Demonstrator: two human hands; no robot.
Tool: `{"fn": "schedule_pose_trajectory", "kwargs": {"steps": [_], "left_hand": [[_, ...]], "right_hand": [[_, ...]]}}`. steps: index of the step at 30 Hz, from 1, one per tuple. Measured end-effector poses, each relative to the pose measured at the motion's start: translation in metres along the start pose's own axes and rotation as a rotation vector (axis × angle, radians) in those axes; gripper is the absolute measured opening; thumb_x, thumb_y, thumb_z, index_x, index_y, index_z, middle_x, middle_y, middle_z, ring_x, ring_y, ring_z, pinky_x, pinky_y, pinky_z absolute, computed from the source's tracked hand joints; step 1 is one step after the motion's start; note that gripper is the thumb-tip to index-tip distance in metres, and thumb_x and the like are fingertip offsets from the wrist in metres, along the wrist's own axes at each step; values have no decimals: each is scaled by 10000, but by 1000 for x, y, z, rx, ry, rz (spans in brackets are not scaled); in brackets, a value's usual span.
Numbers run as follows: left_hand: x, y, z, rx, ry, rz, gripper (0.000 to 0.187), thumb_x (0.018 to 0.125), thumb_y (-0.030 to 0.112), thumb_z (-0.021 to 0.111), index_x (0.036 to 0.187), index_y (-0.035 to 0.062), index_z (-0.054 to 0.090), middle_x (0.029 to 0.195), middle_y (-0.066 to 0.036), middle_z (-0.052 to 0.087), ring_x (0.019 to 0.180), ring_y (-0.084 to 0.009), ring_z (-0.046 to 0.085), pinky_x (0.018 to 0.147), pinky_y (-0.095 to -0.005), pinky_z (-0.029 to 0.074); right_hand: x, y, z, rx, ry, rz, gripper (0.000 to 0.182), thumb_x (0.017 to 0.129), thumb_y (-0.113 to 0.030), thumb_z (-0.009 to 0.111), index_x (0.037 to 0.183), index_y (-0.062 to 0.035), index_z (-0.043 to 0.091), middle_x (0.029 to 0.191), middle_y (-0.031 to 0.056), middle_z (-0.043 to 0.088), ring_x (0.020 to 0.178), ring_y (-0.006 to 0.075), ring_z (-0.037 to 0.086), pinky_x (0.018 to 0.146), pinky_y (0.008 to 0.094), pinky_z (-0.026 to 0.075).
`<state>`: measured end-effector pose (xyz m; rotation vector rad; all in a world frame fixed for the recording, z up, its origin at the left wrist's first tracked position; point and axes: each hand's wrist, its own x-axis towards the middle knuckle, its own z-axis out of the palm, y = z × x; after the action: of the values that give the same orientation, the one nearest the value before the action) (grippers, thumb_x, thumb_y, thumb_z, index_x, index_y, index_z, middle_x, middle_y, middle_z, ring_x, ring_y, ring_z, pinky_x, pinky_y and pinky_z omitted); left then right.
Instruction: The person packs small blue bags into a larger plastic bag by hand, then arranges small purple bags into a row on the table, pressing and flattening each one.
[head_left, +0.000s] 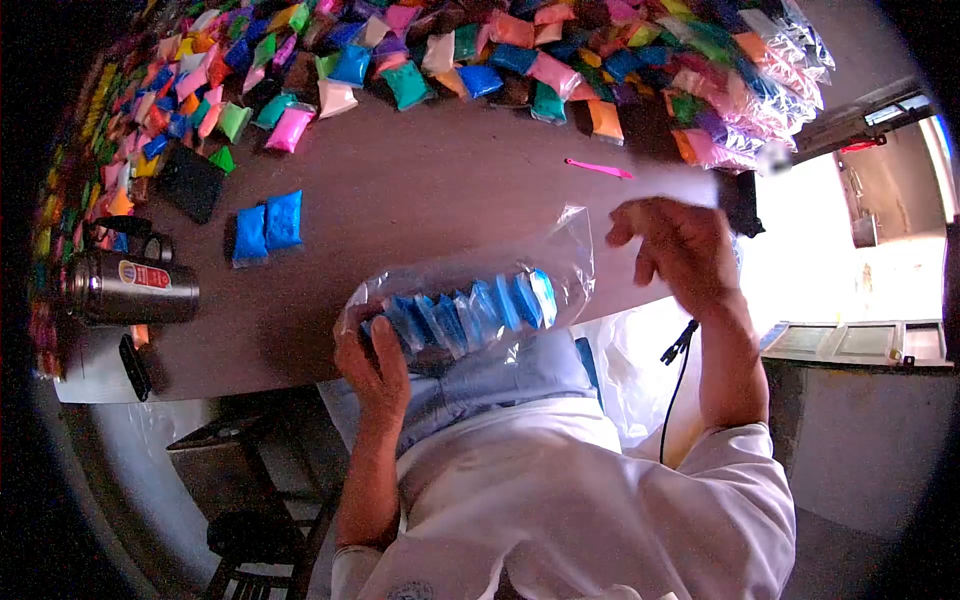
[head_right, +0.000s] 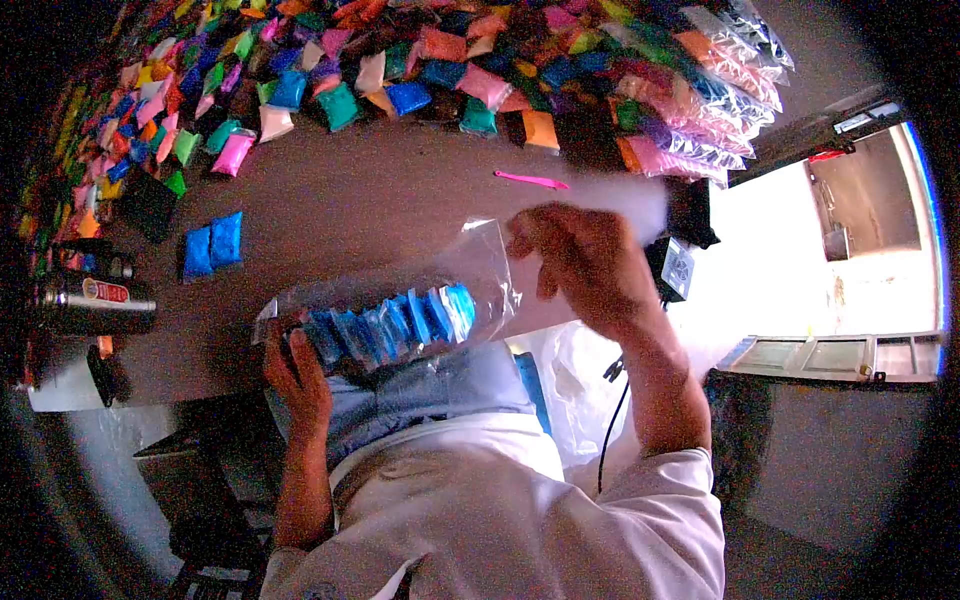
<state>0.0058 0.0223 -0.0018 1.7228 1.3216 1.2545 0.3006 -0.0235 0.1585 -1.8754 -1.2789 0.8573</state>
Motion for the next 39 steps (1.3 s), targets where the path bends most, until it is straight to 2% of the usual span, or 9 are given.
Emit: {"fn": "schedule_pose_trajectory", "kwargs": {"steps": [5, 10, 12, 16, 17, 19, 23, 32, 39], "left_hand": [[1, 2, -2, 75, 0, 72, 329, 955, 307, 483, 1022, 4, 594, 956, -186, 585, 898, -339, 562, 812, -430, 436], [-4, -13, -1, 75, 60, 131, 253, 914, 231, 544, 1047, 20, 590, 999, -185, 598, 945, -355, 568, 841, -426, 438], [-4, -13, 1, 89, 58, 142, 244, 898, 216, 566, 1046, 24, 590, 1009, -184, 600, 954, -360, 567, 844, -424, 440], [-9, -15, 4, -3, 47, 8, 263, 867, 230, 605, 1041, 32, 597, 1002, -178, 603, 946, -360, 572, 843, -415, 445], [-8, -14, 4, -75, 36, -29, 270, 862, 236, 613, 1038, 32, 598, 997, -176, 605, 945, -356, 575, 842, -412, 447], [-3, -6, -2, 47, 46, 40, 256, 852, 209, 621, 1033, 31, 597, 993, -175, 609, 940, -350, 578, 836, -411, 451], [0, 1, -4, 68, 85, 151, 217, 841, 150, 621, 1018, 28, 588, 1009, -166, 613, 940, -351, 575, 843, -427, 448], [0, -2, -6, 63, 27, 166, 273, 854, 178, 605, 1082, 32, 571, 1039, -180, 608, 957, -375, 564, 863, -465, 436], [-5, -6, -2, -52, 12, 82, 274, 870, 203, 602, 1091, 40, 591, 1031, -173, 602, 964, -332, 563, 862, -426, 437]], "right_hand": [[23, -49, 5, -130, 84, -284, 260, 950, -226, 552, 1009, 0, 666, 811, 74, 691, 544, 103, 602, 513, 243, 489], [84, -95, 67, -367, -62, -726, 194, 894, -137, 586, 994, 5, 673, 817, 97, 696, 618, 145, 641, 569, 279, 513], [111, -108, 103, -500, -215, -1008, 184, 865, -140, 613, 980, -11, 676, 807, 121, 686, 675, 233, 662, 625, 328, 528], [150, -128, 181, -644, -446, -1055, 211, 806, -188, 666, 949, -33, 672, 823, 144, 667, 767, 316, 658, 714, 414, 521], [158, -113, 206, -644, -448, -1069, 211, 806, -188, 666, 949, -33, 672, 823, 144, 667, 767, 316, 658, 714, 414, 521], [177, -81, 250, -183, -168, -1329, 242, 761, -243, 699, 903, -48, 671, 917, 165, 666, 872, 332, 648, 765, 441, 503], [180, -93, 289, -604, -493, -1156, 262, 751, -261, 707, 897, -47, 670, 929, 167, 662, 891, 335, 643, 773, 443, 500], [181, -112, 263, -675, -791, -1005, 307, 729, -302, 725, 884, -45, 667, 958, 172, 654, 934, 342, 631, 791, 449, 491], [193, -116, 215, -838, -667, -818, 380, 726, -328, 721, 901, 3, 655, 877, 185, 640, 850, 319, 632, 748, 432, 494]]}}
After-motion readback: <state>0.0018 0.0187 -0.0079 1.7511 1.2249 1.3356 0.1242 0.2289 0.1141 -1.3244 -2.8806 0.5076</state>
